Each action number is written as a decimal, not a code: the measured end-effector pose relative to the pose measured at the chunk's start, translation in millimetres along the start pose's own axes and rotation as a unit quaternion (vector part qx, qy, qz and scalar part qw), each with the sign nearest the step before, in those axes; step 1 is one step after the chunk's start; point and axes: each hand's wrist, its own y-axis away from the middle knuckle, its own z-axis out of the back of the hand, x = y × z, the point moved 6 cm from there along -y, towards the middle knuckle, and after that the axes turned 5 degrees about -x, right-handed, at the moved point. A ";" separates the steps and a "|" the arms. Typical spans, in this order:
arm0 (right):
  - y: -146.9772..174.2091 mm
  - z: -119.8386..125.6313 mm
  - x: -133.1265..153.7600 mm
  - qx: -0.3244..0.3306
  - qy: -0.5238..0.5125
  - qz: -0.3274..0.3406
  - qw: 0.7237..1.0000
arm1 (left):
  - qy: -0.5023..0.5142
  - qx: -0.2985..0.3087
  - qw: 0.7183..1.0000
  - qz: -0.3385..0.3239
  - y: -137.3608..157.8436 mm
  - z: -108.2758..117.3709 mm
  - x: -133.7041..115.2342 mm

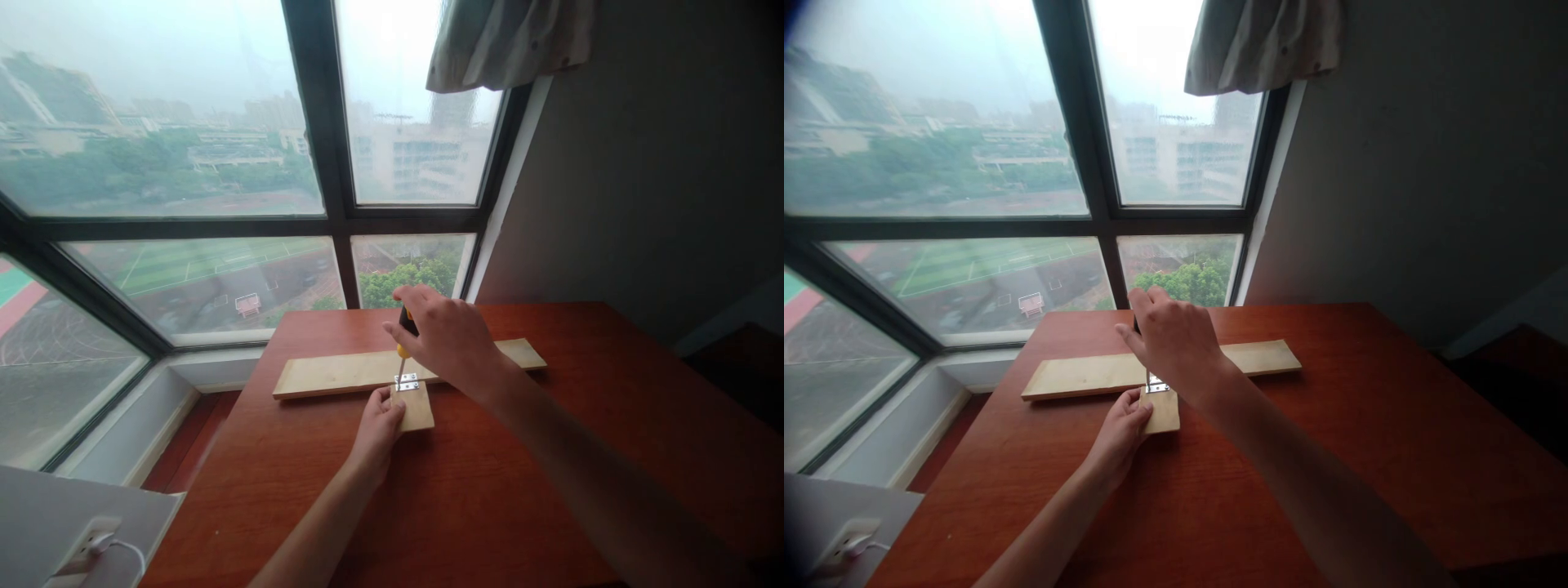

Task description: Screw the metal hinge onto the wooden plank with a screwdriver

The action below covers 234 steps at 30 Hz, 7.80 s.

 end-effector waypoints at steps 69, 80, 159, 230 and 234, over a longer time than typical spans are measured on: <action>0.1 -3.4 -2.5 0.008 -0.018 -0.004 1.000 | 0.013 -0.016 0.999 0.038 0.4 -1.7 0.1; 0.3 -2.0 -1.0 0.000 -0.011 -0.002 1.000 | 0.013 -0.015 0.999 0.033 -1.0 -0.3 3.2; 8.9 5.8 -19.7 -0.005 -0.113 -0.013 0.994 | 0.011 -0.004 1.000 0.024 -0.1 -1.9 0.2; 40.7 -123.7 -5.1 0.243 0.025 -0.011 0.970 | 0.027 0.009 1.000 0.005 0.9 -5.6 -0.7; 40.5 -126.7 -5.4 0.260 0.027 -0.010 0.965 | 0.026 0.006 1.000 0.008 3.2 -6.7 -3.1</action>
